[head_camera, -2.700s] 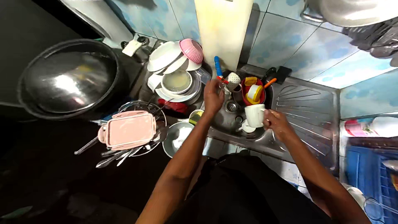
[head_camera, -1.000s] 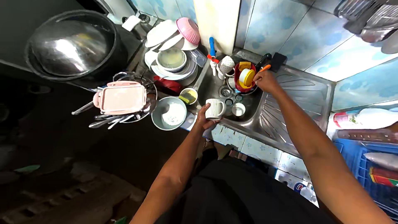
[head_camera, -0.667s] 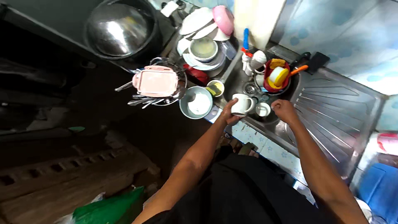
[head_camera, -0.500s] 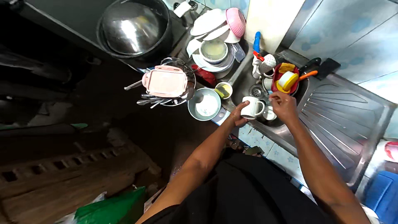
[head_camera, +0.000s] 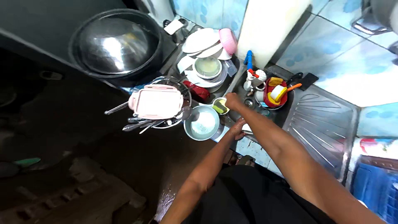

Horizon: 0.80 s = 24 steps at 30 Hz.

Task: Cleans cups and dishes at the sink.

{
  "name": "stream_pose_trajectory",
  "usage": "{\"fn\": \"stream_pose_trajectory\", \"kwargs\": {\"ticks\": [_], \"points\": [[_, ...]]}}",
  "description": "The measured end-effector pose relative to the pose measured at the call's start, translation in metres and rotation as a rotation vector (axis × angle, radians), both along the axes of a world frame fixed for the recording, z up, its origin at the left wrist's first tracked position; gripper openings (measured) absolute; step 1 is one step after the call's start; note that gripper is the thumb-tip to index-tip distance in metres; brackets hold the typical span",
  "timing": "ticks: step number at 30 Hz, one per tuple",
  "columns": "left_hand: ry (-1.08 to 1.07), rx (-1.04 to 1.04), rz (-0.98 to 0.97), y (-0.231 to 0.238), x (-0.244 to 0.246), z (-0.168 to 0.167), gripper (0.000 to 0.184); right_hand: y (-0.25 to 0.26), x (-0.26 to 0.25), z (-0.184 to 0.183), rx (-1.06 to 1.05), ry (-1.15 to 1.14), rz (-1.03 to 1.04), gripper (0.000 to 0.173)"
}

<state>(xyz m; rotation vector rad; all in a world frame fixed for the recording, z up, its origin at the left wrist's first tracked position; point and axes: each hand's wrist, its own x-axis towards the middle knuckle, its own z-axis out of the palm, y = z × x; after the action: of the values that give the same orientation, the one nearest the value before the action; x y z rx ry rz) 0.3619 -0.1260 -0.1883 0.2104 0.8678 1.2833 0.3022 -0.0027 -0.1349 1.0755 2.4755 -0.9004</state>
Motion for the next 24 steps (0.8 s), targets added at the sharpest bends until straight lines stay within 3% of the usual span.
{"fn": "stream_pose_trajectory", "kwargs": {"ticks": [6, 9, 11, 14, 18, 24], "points": [[-0.041, 0.027, -0.034, 0.005, -0.002, 0.001, 0.04, 0.019, 0.059, 0.068, 0.078, 0.157, -0.099, 0.028], [-0.039, 0.015, -0.007, 0.013, -0.002, 0.002, 0.043, 0.036, 0.129, 0.112, 0.137, 0.199, -0.189, 0.028], [-0.058, 0.026, 0.017, 0.013, -0.002, -0.004, 0.05, 0.042, 0.188, 0.121, 0.187, 0.215, -0.275, 0.028], [-0.151, 0.091, 0.085, 0.023, -0.008, -0.019, 0.063, 0.039, 0.273, 0.115, 0.221, 0.178, -0.423, 0.02], [-0.234, 0.092, 0.158, 0.028, -0.01, -0.022, 0.064, 0.008, 0.357, 0.076, 0.149, 0.033, -0.639, 0.021], [-0.314, 0.123, 0.175, 0.026, -0.011, -0.021, 0.066, -0.032, 0.401, 0.015, -0.023, -0.023, -0.826, 0.023]]}}
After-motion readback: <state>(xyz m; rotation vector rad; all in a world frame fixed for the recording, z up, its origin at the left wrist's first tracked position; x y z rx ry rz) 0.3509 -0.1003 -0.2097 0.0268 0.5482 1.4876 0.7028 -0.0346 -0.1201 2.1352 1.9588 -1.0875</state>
